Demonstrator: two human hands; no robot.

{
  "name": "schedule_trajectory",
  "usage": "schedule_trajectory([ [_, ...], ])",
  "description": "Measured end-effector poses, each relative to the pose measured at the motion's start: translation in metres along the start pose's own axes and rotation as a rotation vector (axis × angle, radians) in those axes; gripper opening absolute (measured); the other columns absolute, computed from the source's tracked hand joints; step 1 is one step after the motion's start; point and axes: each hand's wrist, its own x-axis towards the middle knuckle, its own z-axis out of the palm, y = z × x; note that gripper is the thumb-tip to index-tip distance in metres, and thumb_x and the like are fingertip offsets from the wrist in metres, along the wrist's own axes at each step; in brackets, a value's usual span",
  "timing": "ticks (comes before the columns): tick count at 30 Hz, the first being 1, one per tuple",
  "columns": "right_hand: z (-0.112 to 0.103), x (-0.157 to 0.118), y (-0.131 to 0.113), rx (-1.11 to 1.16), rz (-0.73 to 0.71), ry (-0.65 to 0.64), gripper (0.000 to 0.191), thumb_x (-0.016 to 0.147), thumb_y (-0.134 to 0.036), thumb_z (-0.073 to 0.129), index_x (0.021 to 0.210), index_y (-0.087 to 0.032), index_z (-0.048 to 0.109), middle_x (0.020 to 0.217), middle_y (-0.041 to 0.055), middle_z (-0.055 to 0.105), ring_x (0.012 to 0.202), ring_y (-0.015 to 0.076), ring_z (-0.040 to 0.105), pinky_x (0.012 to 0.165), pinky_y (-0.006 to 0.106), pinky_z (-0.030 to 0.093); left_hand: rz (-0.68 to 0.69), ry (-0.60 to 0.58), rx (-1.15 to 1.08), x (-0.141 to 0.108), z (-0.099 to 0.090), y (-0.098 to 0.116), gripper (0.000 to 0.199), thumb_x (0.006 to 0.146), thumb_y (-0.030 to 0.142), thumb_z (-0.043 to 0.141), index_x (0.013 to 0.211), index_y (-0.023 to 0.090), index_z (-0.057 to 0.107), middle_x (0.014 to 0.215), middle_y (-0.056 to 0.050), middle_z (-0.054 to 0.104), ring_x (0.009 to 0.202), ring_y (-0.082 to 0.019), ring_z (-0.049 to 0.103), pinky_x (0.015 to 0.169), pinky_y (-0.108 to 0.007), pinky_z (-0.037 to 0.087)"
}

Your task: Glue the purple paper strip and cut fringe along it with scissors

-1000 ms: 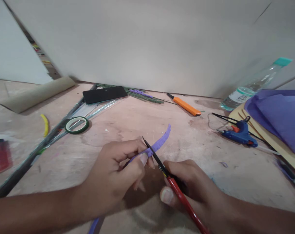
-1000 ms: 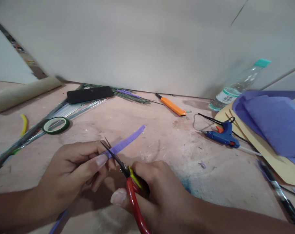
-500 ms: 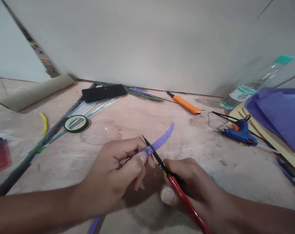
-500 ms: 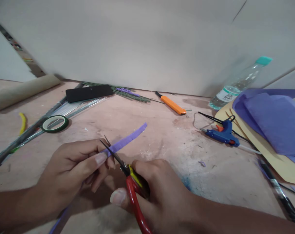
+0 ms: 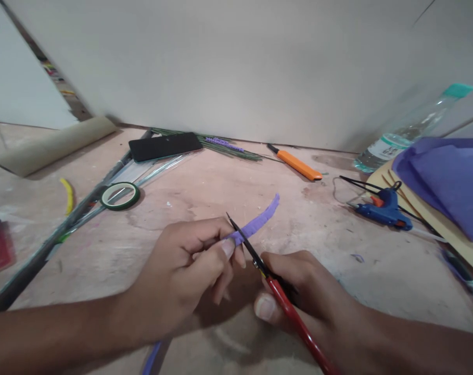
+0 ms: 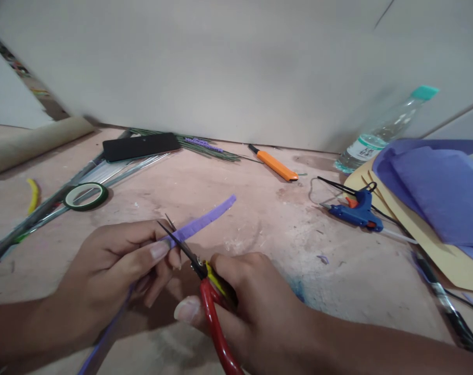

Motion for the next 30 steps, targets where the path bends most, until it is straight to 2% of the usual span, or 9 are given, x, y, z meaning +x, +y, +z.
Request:
schedule_trajectory([
  [8,0.0004,-0.0023,0.0006,0.038,-0.009,-0.017,0.049,0.110,-0.061,0.064,0.081,-0.021,0.066,0.075,-0.0004,0.057,0.067,0.0151,0.050,0.069,0.030,0.049,0.014,0.012,0.019,0.0017,-0.0003,0.0021,0.027,0.101,0.028,0.058,0.077,0.022,0.069,0.047,0.008,0.061,0.037,-0.006,0.045,0.035,-0.012,0.030],
  [14,0.0009,-0.0012,0.0020,0.043,-0.001,-0.020,0.052,0.108,-0.066,0.067,0.083,-0.019,0.068,0.075,-0.0004,0.060,0.068,0.0154,0.054,0.067,0.028,0.048,0.021,0.022,0.018,0.0020,-0.0005,0.0042,0.026,0.099,0.028,0.059,0.076,0.022,0.069,0.047,0.007,0.061,0.038,-0.007,0.050,0.036,-0.014,0.031],
  [17,0.0014,-0.0017,0.0040,0.036,-0.013,-0.017,0.050,0.108,-0.064,0.067,0.084,-0.020,0.066,0.076,-0.0007,0.060,0.069,0.0147,0.054,0.065,0.027,0.046,0.021,0.028,0.017,-0.0001,-0.0010,0.0056,0.027,0.098,0.029,0.059,0.075,0.022,0.069,0.046,0.007,0.061,0.037,-0.007,0.048,0.036,-0.014,0.031],
  [20,0.0019,-0.0021,0.0039,0.005,-0.008,-0.008,0.054,0.108,-0.064,0.066,0.077,-0.021,0.060,0.072,-0.0019,0.054,0.065,0.0140,0.050,0.064,0.028,0.045,0.004,0.031,0.012,-0.0018,-0.0007,0.0047,0.028,0.100,0.028,0.057,0.076,0.021,0.069,0.046,0.007,0.060,0.037,-0.007,0.046,0.036,-0.014,0.030],
  [25,0.0026,0.0000,0.0010,-0.018,-0.061,0.020,0.059,0.108,-0.072,0.060,0.075,-0.022,0.056,0.072,-0.0022,0.049,0.062,0.0136,0.042,0.065,0.030,0.045,-0.007,0.008,0.015,-0.0024,0.0013,0.0000,0.028,0.101,0.029,0.056,0.077,0.020,0.068,0.046,0.007,0.060,0.037,-0.007,0.046,0.036,-0.014,0.028],
  [30,0.0044,0.0020,0.0006,-0.017,-0.062,0.023,0.065,0.107,-0.078,0.056,0.074,-0.022,0.055,0.071,-0.0019,0.048,0.062,0.0136,0.042,0.064,0.030,0.045,0.011,0.002,0.014,-0.0005,0.0008,-0.0010,0.028,0.101,0.029,0.055,0.078,0.020,0.067,0.046,0.007,0.059,0.036,-0.006,0.042,0.036,-0.015,0.026],
])
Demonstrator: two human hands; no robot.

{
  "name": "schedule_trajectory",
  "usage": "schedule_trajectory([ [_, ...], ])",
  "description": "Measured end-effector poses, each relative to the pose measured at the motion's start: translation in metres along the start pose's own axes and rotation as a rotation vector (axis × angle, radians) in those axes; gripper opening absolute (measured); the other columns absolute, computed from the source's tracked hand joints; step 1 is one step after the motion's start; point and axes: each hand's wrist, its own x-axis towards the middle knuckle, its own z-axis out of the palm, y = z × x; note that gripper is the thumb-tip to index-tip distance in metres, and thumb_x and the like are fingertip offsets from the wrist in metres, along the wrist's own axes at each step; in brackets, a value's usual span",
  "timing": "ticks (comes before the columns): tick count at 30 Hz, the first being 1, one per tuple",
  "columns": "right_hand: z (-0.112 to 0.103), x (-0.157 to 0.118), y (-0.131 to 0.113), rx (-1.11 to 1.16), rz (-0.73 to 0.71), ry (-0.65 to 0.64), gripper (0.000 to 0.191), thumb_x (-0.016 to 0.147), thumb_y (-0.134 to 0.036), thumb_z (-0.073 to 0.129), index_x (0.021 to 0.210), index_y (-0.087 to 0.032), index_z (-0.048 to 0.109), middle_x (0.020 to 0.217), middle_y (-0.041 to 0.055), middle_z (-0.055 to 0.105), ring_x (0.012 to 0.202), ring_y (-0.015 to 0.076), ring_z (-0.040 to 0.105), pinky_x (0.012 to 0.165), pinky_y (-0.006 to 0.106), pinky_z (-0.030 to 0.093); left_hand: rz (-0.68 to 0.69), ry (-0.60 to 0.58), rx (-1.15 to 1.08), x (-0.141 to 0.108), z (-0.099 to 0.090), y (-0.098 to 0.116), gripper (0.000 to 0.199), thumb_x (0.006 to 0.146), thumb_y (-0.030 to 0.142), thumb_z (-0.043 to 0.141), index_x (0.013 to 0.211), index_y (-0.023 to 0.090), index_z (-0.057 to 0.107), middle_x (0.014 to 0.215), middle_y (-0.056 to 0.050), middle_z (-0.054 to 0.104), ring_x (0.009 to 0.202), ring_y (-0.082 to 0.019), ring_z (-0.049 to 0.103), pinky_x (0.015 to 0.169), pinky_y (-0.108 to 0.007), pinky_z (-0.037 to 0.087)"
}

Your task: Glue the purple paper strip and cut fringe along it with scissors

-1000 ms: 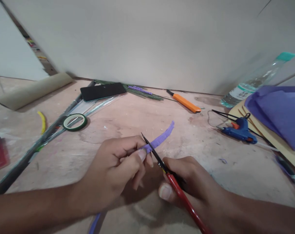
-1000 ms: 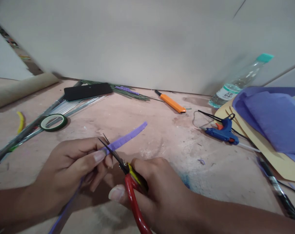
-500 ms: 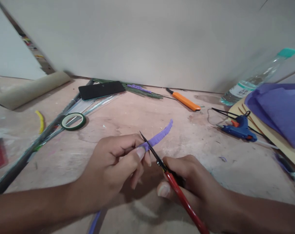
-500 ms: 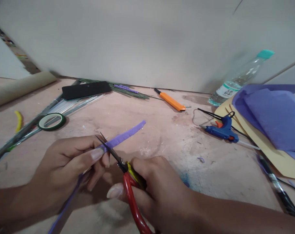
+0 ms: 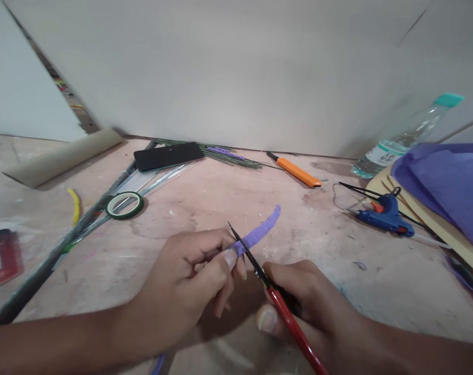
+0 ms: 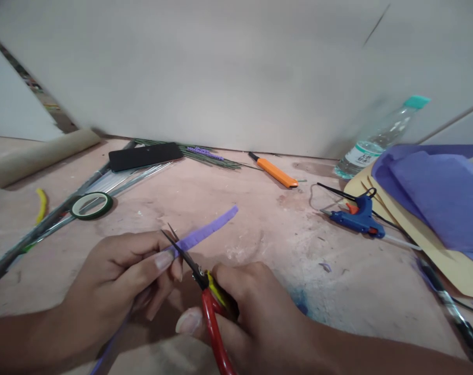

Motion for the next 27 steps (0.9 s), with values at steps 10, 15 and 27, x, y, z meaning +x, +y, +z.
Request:
schedule_trajectory([
  [10,0.0002,-0.0015,0.0014,-0.029,0.018,0.017,0.061,0.106,-0.074,0.061,0.074,-0.022,0.054,0.071,-0.0016,0.050,0.063,0.0138,0.044,0.064,0.029,0.046,0.007,-0.002,0.008,-0.0005,0.0004,0.0010,0.028,0.102,0.029,0.056,0.078,0.020,0.066,0.046,0.008,0.056,0.036,-0.006,0.040,0.039,-0.016,0.030],
  [15,-0.0001,-0.0015,0.0006,-0.036,0.044,-0.005,0.061,0.106,-0.075,0.061,0.075,-0.021,0.058,0.071,-0.0010,0.050,0.065,0.0153,0.049,0.066,0.030,0.048,0.007,-0.022,0.019,0.0001,0.0007,0.0009,0.029,0.104,0.028,0.055,0.079,0.019,0.066,0.047,0.007,0.057,0.038,-0.006,0.041,0.038,-0.016,0.025],
  [27,0.0000,-0.0021,0.0019,-0.015,0.052,0.006,0.064,0.104,-0.079,0.063,0.076,-0.021,0.060,0.071,-0.0008,0.052,0.064,0.0150,0.047,0.065,0.029,0.047,0.005,-0.024,0.006,-0.0031,-0.0006,-0.0017,0.029,0.104,0.029,0.057,0.079,0.019,0.068,0.047,0.007,0.057,0.039,-0.006,0.041,0.039,-0.016,0.026],
])
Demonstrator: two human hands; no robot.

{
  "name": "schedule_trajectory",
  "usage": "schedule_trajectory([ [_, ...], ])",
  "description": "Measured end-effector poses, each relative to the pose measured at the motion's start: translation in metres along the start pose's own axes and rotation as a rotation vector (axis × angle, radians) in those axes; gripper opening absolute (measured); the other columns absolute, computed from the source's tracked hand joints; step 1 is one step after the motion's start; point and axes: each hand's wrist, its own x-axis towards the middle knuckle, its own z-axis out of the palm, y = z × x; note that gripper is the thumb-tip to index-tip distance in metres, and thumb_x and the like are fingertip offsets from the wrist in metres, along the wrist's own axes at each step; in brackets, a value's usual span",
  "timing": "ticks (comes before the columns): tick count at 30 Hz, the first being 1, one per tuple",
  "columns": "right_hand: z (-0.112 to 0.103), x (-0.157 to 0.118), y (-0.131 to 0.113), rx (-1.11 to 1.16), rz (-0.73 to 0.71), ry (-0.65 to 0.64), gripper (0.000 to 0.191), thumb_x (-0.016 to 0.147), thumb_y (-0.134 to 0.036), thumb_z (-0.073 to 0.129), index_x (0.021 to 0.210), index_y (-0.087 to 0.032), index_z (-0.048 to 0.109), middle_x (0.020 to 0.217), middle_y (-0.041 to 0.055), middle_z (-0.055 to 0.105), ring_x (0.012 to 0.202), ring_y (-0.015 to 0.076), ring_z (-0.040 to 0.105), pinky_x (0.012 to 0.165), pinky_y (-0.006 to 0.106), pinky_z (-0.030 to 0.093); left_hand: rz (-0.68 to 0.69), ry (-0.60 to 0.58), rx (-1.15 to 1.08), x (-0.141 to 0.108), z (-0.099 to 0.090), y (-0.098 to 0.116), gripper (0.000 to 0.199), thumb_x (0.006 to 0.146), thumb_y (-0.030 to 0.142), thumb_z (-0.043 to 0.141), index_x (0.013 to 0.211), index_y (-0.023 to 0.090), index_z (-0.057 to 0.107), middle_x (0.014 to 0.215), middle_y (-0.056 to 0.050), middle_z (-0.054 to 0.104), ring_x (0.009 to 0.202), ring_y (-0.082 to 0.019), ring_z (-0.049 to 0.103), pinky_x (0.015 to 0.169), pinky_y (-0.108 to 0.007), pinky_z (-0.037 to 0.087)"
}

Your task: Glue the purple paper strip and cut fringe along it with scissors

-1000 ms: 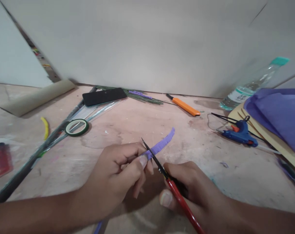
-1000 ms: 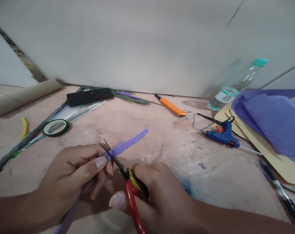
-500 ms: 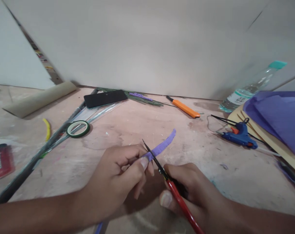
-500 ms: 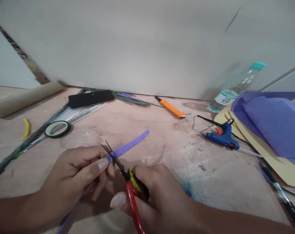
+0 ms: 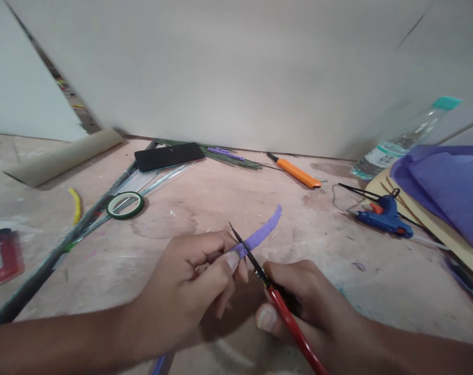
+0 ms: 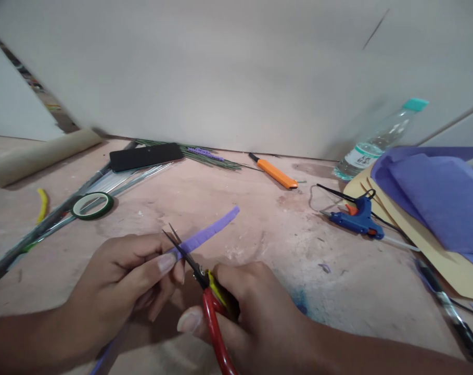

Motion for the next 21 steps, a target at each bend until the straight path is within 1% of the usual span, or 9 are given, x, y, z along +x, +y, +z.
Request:
schedule_trajectory([
  [6,-0.0004,0.0013,0.0005,0.050,-0.028,-0.023,0.065,0.104,-0.080,0.063,0.080,-0.020,0.064,0.074,0.0002,0.058,0.067,0.0154,0.054,0.068,0.029,0.050,0.007,0.001,-0.002,0.0012,0.0000,0.0014,0.029,0.105,0.030,0.057,0.080,0.019,0.069,0.048,0.008,0.057,0.039,-0.006,0.041,0.039,-0.016,0.027],
  [9,-0.0008,0.0013,0.0006,0.054,-0.025,-0.012,0.063,0.103,-0.079,0.065,0.083,-0.020,0.066,0.075,0.0002,0.060,0.066,0.0144,0.054,0.065,0.027,0.049,0.007,0.003,-0.006,0.0003,-0.0005,0.0026,0.029,0.105,0.030,0.059,0.080,0.019,0.069,0.050,0.007,0.059,0.040,-0.006,0.043,0.040,-0.017,0.028],
  [12,-0.0012,0.0007,0.0004,0.064,-0.031,-0.010,0.058,0.103,-0.074,0.069,0.085,-0.019,0.066,0.076,-0.0004,0.062,0.065,0.0137,0.055,0.063,0.026,0.047,0.001,0.005,-0.013,-0.0006,-0.0011,0.0035,0.030,0.105,0.030,0.059,0.080,0.018,0.071,0.053,0.006,0.062,0.043,-0.007,0.045,0.042,-0.017,0.031],
  [15,-0.0017,0.0007,0.0003,0.094,-0.034,-0.027,0.053,0.106,-0.067,0.069,0.082,-0.020,0.064,0.079,0.0006,0.064,0.070,0.0155,0.061,0.068,0.028,0.050,0.025,0.010,0.002,-0.0001,-0.0016,0.0045,0.035,0.105,0.031,0.059,0.074,0.018,0.068,0.054,0.004,0.062,0.046,-0.008,0.048,0.043,-0.018,0.034],
  [17,-0.0018,0.0012,0.0008,0.104,-0.022,-0.019,0.052,0.106,-0.064,0.071,0.081,-0.020,0.062,0.081,0.0016,0.066,0.073,0.0165,0.062,0.070,0.029,0.050,0.043,0.024,0.034,0.0006,-0.0020,0.0049,0.040,0.106,0.031,0.059,0.068,0.018,0.065,0.054,0.003,0.062,0.046,-0.008,0.049,0.043,-0.018,0.034],
  [19,-0.0019,0.0019,0.0017,0.111,-0.015,0.002,0.050,0.105,-0.062,0.074,0.080,-0.020,0.061,0.080,0.0007,0.064,0.072,0.0161,0.060,0.067,0.029,0.048,0.040,0.042,0.059,0.0009,-0.0024,0.0048,0.041,0.106,0.030,0.057,0.068,0.018,0.065,0.054,0.004,0.062,0.045,-0.007,0.048,0.042,-0.018,0.033],
  [21,-0.0019,0.0023,0.0024,0.122,-0.026,0.003,0.044,0.105,-0.056,0.076,0.083,-0.020,0.064,0.079,-0.0013,0.061,0.070,0.0142,0.057,0.065,0.027,0.045,0.040,0.067,0.069,0.0009,-0.0027,0.0045,0.038,0.107,0.029,0.056,0.073,0.018,0.069,0.053,0.004,0.062,0.044,-0.007,0.048,0.041,-0.018,0.032],
])
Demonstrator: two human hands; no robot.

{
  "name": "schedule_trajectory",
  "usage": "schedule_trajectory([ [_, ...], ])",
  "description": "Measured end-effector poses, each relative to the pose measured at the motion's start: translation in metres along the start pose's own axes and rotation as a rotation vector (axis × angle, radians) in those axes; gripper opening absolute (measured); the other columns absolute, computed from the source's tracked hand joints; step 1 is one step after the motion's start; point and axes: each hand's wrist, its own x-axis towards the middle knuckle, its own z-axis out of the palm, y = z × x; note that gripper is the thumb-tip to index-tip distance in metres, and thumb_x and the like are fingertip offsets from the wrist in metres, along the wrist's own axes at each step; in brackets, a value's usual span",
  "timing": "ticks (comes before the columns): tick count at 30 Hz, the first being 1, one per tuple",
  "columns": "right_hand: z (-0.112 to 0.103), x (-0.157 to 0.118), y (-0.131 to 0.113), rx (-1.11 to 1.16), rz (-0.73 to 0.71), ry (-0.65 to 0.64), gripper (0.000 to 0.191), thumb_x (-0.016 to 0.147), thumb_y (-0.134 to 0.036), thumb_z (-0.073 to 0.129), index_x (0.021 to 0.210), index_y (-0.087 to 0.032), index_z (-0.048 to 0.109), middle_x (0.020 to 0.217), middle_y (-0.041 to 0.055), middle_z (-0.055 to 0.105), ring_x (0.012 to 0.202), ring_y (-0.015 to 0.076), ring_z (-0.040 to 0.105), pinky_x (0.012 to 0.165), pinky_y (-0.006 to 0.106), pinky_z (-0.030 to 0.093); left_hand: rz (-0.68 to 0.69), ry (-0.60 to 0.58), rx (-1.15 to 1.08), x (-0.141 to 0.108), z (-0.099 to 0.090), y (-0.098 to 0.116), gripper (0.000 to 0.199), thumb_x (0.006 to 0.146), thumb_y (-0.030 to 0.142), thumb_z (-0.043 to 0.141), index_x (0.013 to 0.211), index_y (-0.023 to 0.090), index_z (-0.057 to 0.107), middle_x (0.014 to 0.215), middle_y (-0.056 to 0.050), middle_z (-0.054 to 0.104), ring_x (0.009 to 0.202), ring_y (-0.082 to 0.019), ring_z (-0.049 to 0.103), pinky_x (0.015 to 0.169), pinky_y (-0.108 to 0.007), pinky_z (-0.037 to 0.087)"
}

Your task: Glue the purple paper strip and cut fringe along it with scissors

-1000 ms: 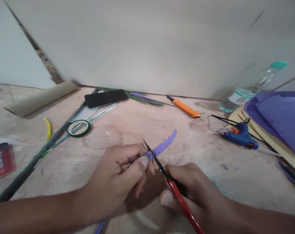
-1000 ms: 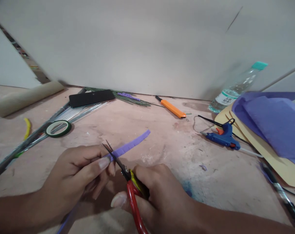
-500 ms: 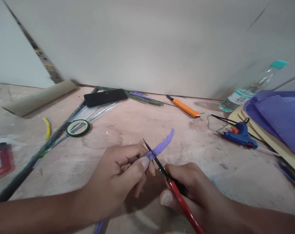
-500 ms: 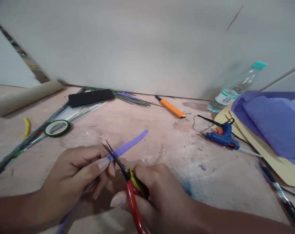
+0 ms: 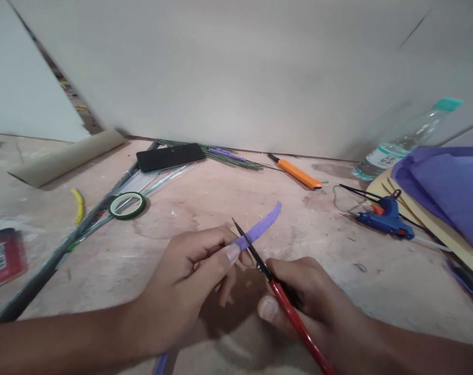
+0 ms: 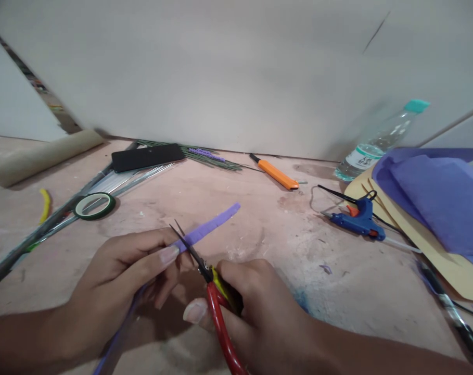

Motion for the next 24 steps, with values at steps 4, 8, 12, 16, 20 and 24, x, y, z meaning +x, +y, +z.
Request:
schedule_trajectory([
  [4,-0.0002,-0.0005,-0.0006,-0.034,-0.021,-0.013,0.034,0.108,-0.050,0.071,0.091,-0.020,0.069,0.082,-0.0007,0.065,0.071,0.0140,0.055,0.067,0.026,0.047,0.024,0.104,0.032,0.0004,0.0005,0.0014,0.036,0.106,0.028,0.056,0.073,0.020,0.068,0.052,0.006,0.059,0.045,-0.008,0.053,0.044,-0.017,0.037],
  [8,-0.0001,-0.0010,-0.0026,-0.135,0.010,0.002,0.053,0.105,-0.069,0.066,0.085,-0.020,0.064,0.076,0.0004,0.061,0.068,0.0161,0.055,0.069,0.029,0.051,0.028,0.116,0.063,0.0027,0.0023,0.0053,0.041,0.106,0.027,0.054,0.065,0.021,0.061,0.049,0.006,0.057,0.041,-0.008,0.050,0.041,-0.017,0.035],
  [12,-0.0002,-0.0001,-0.0067,-0.166,0.028,-0.007,0.059,0.107,-0.075,0.058,0.086,-0.021,0.063,0.075,0.0002,0.060,0.067,0.0157,0.053,0.067,0.029,0.050,0.081,0.092,0.147,0.0045,0.0031,0.0066,0.047,0.106,0.026,0.051,0.060,0.021,0.057,0.046,0.005,0.057,0.041,-0.008,0.051,0.042,-0.017,0.035],
  [16,-0.0009,0.0000,-0.0085,-0.177,0.032,0.007,0.059,0.106,-0.075,0.058,0.079,-0.022,0.059,0.069,-0.0008,0.054,0.063,0.0151,0.047,0.064,0.029,0.049,0.105,0.063,0.173,0.0027,0.0035,0.0053,0.047,0.107,0.024,0.050,0.061,0.021,0.057,0.045,0.006,0.056,0.041,-0.007,0.049,0.042,-0.017,0.035],
  [20,-0.0012,-0.0005,-0.0069,-0.157,0.047,0.024,0.055,0.103,-0.068,0.068,0.075,-0.023,0.055,0.068,-0.0023,0.050,0.060,0.0142,0.043,0.063,0.030,0.048,0.073,0.018,0.148,0.0008,0.0055,0.0058,0.043,0.107,0.024,0.049,0.064,0.021,0.056,0.045,0.007,0.054,0.040,-0.007,0.046,0.041,-0.016,0.033],
  [24,-0.0008,-0.0006,-0.0071,-0.138,0.040,0.001,0.052,0.104,-0.063,0.066,0.075,-0.023,0.054,0.070,-0.0017,0.050,0.063,0.0151,0.047,0.066,0.031,0.049,0.057,0.006,0.141,0.0009,0.0069,0.0064,0.043,0.107,0.026,0.049,0.065,0.021,0.056,0.046,0.007,0.054,0.041,-0.006,0.047,0.040,-0.016,0.032],
])
